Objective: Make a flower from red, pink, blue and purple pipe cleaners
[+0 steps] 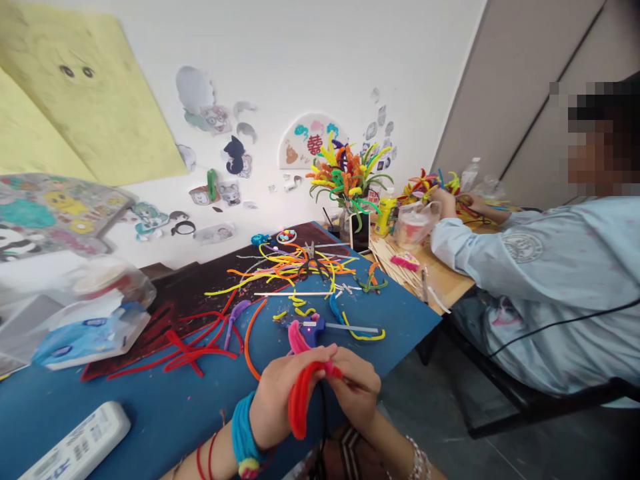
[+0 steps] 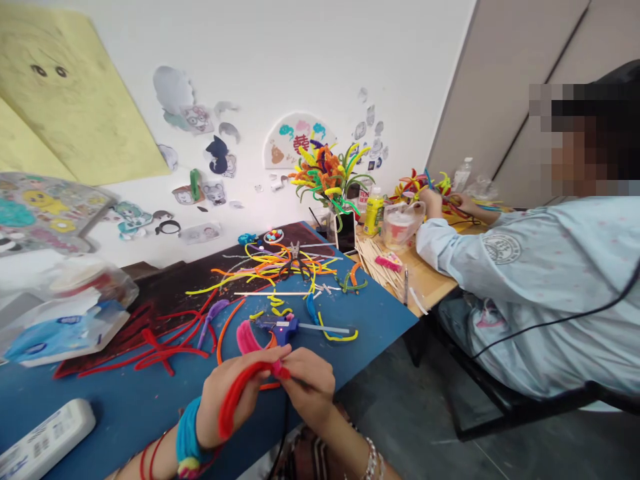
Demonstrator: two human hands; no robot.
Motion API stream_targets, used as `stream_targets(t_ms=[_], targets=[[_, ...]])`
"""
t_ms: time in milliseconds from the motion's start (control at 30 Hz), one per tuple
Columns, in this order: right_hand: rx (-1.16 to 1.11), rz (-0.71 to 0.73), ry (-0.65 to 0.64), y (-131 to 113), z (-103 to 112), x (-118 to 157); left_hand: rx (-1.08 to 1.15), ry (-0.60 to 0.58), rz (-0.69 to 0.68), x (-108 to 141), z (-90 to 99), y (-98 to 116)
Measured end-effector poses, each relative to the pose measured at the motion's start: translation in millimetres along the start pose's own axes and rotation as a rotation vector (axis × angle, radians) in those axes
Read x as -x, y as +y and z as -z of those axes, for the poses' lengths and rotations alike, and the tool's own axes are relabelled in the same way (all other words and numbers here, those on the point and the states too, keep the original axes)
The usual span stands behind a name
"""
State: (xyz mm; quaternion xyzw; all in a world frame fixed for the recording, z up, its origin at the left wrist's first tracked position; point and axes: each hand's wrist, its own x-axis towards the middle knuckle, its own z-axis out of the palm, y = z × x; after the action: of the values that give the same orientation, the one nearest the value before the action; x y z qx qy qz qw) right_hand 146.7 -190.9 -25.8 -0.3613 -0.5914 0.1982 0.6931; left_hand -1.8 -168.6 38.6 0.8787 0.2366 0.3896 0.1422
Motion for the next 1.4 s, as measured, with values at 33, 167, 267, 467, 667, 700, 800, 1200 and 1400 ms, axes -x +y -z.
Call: stream_targets(t_ms=[33,167,267,467,667,700,800,1200,1400], targets=[[0.016,0.020,-0.019,2.2,3.0,-2.0,0.037,0.018,0.079,-1.5,-0.4,2.5],[0.097,0.027,-0.089,2.9,8.7,-11.4,0.286,0.099,0.360,-9.7,-4.5,3.7],[0.135,-0.030,-0.169,-2.2,10.1,-22.8,0.452,0.115,0.440,-15.4,-8.1,-6.8],[0.061,-0.215,-0.467,-8.4,24.1,-57.3,0.365,-0.024,0.330,-19.8,-2.0,-33.0],[0.031,-0.459,-0.684,-13.7,33.8,-91.7,0.236,-0.179,0.146,-17.2,17.0,-45.8],[0.036,-0.485,-0.677,-16.7,33.4,-95.6,0.183,-0.196,0.085,-16.2,18.8,-46.2],[0.043,-0.527,-0.597,-32.7,28.1,-99.6,-0.070,-0.136,-0.117,-12.9,20.2,-44.5],[-0.397,-0.605,-0.083,-68.0,-30.2,0.5,-0.299,0.076,-0.232,-5.1,12.5,-43.7],[-0.455,-0.567,0.049,-48.2,-29.0,18.3,-0.285,0.124,-0.158,-2.7,13.6,-51.5]])
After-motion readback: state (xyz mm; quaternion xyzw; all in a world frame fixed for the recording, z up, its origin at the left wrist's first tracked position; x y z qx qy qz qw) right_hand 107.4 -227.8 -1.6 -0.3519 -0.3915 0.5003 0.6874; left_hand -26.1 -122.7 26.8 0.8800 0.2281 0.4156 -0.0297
